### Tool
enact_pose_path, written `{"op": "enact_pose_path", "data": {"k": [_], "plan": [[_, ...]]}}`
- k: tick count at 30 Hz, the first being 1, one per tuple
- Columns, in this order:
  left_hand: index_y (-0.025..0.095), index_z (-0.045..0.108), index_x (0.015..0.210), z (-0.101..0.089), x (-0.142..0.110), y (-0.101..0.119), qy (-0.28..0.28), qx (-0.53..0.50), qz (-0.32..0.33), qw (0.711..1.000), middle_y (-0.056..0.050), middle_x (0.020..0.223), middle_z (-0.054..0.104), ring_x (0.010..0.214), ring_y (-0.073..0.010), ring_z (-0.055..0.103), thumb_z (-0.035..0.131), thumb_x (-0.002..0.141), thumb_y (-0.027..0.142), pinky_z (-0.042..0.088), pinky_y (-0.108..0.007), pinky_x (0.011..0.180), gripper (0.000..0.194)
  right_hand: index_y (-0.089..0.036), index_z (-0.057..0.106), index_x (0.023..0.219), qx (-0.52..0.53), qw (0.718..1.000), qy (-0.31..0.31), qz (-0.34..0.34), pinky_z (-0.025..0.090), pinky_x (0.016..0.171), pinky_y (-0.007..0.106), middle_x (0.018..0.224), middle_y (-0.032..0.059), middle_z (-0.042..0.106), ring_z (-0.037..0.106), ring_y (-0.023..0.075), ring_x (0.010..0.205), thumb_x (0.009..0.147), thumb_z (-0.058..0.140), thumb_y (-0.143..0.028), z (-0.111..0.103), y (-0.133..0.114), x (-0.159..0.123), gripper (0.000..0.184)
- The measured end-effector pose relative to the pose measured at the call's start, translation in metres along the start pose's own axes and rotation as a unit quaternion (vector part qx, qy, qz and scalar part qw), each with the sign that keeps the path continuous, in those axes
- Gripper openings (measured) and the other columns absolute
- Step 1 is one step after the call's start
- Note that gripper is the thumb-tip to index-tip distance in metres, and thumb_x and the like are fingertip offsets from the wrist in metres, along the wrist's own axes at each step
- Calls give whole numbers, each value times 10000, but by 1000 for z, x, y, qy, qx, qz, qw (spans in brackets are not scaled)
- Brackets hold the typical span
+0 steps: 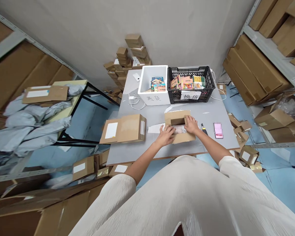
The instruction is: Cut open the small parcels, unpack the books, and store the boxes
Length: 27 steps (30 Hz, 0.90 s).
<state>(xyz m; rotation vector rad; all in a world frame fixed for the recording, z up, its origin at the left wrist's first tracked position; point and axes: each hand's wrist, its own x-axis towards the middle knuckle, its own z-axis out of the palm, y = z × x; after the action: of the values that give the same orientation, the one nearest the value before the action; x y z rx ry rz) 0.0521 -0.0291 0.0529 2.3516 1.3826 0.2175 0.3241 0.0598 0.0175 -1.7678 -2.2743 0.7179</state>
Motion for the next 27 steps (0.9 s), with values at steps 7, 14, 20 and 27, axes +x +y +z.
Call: {"op": "enact_pose_path", "data": {"k": [7, 14, 20, 27], "plan": [[329, 460, 1647, -1, -33, -16, 83, -3, -139, 987, -182, 1541, 581, 1622, -479, 314, 804, 889, 459, 82, -748, 1334, 842, -265, 262, 1753, 179, 981, 69, -14, 516, 1171, 592, 1704, 168, 430, 561, 354, 1442, 917, 522, -303, -22, 31, -19, 877], [280, 394, 1679, 0, -16, -42, 14, -30, -139, 990, -204, 1640, 505, 1504, -448, 492, 830, 853, 592, 396, -594, 1234, 985, -188, 381, 1666, 173, 968, 114, 141, 555, 1102, 557, 1610, 241, 492, 669, 348, 1236, 912, 570, -440, -16, 84, -46, 817], [257, 224, 1756, -3, 20, -61, -55, -50, -115, 991, -223, 1849, 153, 1598, -499, 390, 968, 626, 664, 404, -561, 1227, 1412, -189, 407, 1646, 149, 974, 67, 159, 553, 1083, 546, 1530, 221, 552, 666, 341, 1177, 922, 586, -488, -11, 93, -45, 804], [260, 279, 1740, 8, 34, -76, -55, -86, -112, 988, -234, 1831, 221, 1615, -499, 380, 978, 543, 709, 381, -548, 1239, 1457, -165, 524, 1614, -81, 994, 78, -2, 396, 1153, 666, 1512, 249, 543, 468, 482, 1360, 950, 572, -250, -55, 35, -22, 671]]}}
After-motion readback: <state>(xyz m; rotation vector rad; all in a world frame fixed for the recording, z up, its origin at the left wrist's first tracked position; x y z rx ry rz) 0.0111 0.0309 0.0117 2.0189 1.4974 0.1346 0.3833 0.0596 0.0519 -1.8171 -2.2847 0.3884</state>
